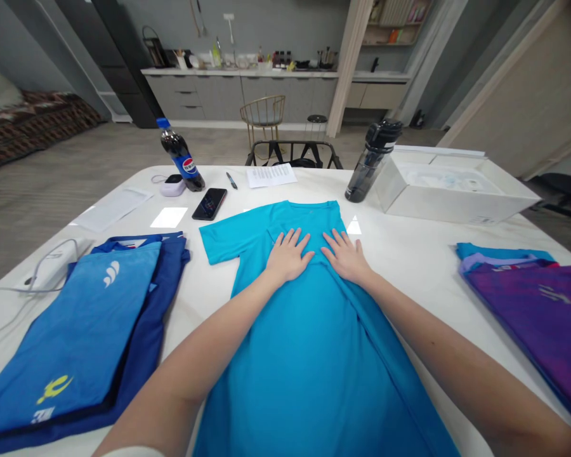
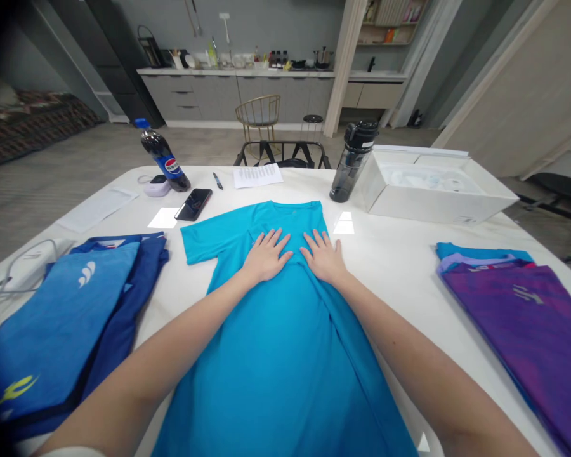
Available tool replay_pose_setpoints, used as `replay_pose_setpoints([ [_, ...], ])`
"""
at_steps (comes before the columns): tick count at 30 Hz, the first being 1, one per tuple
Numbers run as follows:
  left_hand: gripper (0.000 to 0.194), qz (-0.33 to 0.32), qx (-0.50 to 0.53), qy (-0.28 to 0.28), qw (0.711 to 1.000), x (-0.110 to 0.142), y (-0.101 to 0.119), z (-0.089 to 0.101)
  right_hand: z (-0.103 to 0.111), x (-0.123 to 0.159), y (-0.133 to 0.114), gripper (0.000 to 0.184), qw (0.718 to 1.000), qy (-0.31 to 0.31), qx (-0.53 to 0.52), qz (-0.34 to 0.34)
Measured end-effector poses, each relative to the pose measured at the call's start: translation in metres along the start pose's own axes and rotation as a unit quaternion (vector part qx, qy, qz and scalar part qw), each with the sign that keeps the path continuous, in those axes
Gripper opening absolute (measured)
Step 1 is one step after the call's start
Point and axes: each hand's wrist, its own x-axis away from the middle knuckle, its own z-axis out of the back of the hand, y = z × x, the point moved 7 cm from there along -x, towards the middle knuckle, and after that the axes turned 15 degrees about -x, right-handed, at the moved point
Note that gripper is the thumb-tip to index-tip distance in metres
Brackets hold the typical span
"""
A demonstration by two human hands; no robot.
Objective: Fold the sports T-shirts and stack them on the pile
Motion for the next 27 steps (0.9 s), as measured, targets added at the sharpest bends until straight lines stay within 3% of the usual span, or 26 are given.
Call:
replay_pose_setpoints([
  [6,0.065,0.006,0.003,-0.014,1.000,-0.002,-0.002,-0.001,-0.004,0.009,0.003,0.060,1.000,0.000,0.012,-0.016],
  [11,0.055,-0.010,-0.037,0.014,0.999,0.006,0.007,0.018,0.022,0.031,-0.012,0.050,0.998,0.052,-0.034,0.001],
  [15,0.038,-0.143,-0.082,0.074,0.984,0.027,0.049,0.043,0.048,0.103,-0.024,0.035,0.996,0.085,-0.031,0.026],
  [18,0.032,-0.221,-0.083,0.079,0.968,0.047,0.086,0.050,0.055,0.175,-0.024,0.030,0.999,0.038,-0.028,0.003],
  [21,0.031,-0.281,-0.078,0.079,0.953,0.063,0.118,0.049,0.057,0.245,-0.014,0.034,0.998,-0.007,0.001,-0.066],
  [24,0.029,-0.292,-0.081,0.076,0.950,0.071,0.136,0.045,0.055,0.299,-0.001,0.034,0.990,-0.040,0.048,-0.129],
  [27,0.029,-0.260,-0.095,0.066,0.959,0.073,0.142,0.042,0.050,0.329,0.006,0.024,0.984,-0.070,0.064,-0.153],
])
